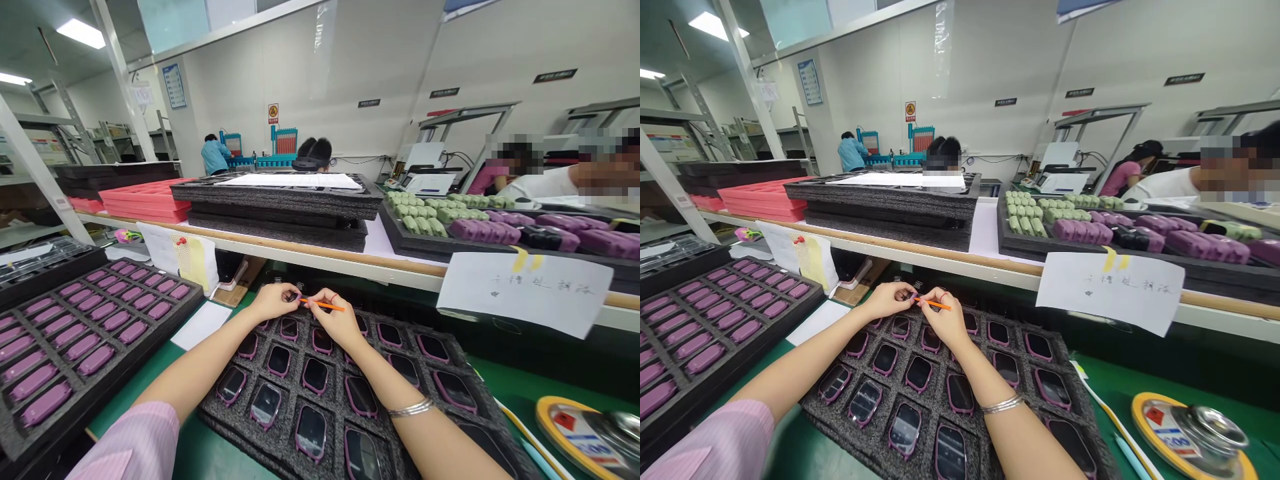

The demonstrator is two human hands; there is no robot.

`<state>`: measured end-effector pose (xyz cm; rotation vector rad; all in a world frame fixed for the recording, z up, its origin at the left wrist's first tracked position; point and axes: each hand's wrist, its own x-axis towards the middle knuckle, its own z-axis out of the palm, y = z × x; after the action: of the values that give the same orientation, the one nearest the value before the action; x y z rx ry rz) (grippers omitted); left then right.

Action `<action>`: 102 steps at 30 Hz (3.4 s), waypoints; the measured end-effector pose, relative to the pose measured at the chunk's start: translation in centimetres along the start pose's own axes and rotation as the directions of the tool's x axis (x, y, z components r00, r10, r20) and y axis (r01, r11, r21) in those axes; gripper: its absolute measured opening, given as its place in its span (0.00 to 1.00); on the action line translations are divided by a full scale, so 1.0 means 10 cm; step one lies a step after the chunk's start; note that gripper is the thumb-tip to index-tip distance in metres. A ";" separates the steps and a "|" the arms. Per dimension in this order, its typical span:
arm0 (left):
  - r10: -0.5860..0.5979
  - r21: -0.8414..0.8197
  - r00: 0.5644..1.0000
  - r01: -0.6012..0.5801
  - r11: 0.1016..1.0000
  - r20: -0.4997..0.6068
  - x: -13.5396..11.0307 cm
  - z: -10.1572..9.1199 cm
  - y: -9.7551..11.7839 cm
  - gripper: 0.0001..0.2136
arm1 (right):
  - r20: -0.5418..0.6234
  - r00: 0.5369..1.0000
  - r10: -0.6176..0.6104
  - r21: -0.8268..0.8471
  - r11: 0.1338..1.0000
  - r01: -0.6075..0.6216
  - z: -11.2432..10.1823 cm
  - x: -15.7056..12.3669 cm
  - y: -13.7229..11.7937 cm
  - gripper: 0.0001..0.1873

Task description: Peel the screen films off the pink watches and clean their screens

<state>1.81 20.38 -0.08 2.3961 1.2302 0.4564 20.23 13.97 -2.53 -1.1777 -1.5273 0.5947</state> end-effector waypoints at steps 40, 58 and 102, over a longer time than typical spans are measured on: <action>0.391 -0.139 0.917 -0.398 0.907 -0.075 0.18 0.28 0.19 0.18 | -0.101 0.838 0.536 0.187 0.838 -0.513 -0.18 0.22 0.25 0.15; 0.318 -0.102 0.947 -0.313 0.944 0.043 0.44 0.14 0.23 0.14 | -0.152 0.819 0.554 0.261 0.821 -0.507 -0.19 0.26 0.44 0.14; 0.289 0.034 0.952 -0.287 0.957 -0.101 0.76 0.39 0.11 0.17 | -0.206 0.865 0.458 0.014 0.885 -0.465 -0.19 0.69 0.73 0.14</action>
<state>8.54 25.26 -2.12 2.6083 0.9292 0.6691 25.06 22.58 -5.15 -1.5999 -1.0842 0.7366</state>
